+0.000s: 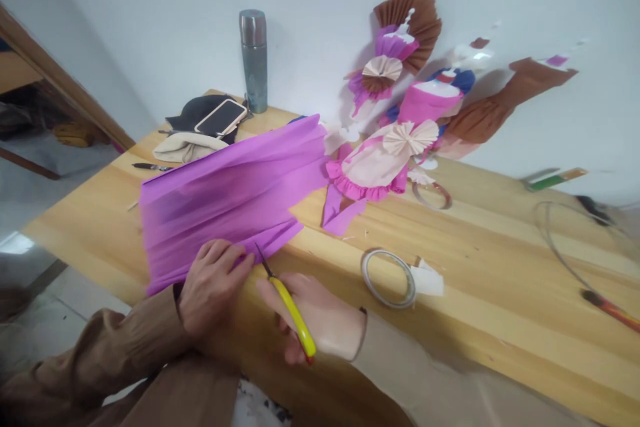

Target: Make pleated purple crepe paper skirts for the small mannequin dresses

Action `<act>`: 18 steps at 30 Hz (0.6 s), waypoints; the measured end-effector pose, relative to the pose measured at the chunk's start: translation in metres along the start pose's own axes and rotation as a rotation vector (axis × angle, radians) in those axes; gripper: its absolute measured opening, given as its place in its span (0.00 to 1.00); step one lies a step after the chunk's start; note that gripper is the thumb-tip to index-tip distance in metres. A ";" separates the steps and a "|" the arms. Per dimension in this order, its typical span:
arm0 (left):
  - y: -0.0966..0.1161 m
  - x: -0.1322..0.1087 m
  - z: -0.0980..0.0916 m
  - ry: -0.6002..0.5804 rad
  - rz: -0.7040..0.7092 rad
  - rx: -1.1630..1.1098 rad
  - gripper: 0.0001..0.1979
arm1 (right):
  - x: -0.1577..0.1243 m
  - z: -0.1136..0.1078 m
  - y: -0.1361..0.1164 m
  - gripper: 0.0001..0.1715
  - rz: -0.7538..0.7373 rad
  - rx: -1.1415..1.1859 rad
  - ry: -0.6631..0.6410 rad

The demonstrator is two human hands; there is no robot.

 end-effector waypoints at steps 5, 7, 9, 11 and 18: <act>0.000 -0.001 0.005 -0.038 -0.028 -0.008 0.05 | -0.003 -0.003 -0.005 0.34 0.020 -0.052 0.023; -0.002 -0.002 0.008 -0.057 -0.052 -0.002 0.06 | -0.003 -0.003 -0.003 0.34 0.014 -0.064 0.015; -0.002 -0.004 0.011 -0.074 -0.076 0.021 0.06 | -0.003 -0.003 -0.003 0.35 0.001 -0.105 0.003; -0.002 -0.005 0.011 -0.067 -0.102 0.048 0.06 | -0.004 -0.003 -0.002 0.37 -0.008 -0.136 0.013; 0.007 -0.002 0.005 -0.025 -0.156 0.072 0.04 | -0.006 -0.005 0.006 0.38 -0.014 -0.179 0.038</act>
Point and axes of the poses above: each hand's wrist, its own x-axis towards the middle knuckle, its own z-axis out of the palm, y = z × x, the point moved 5 cm from there along x, towards the middle knuckle, and after that the axes turned 15 degrees about -y, right-handed, at the moved point
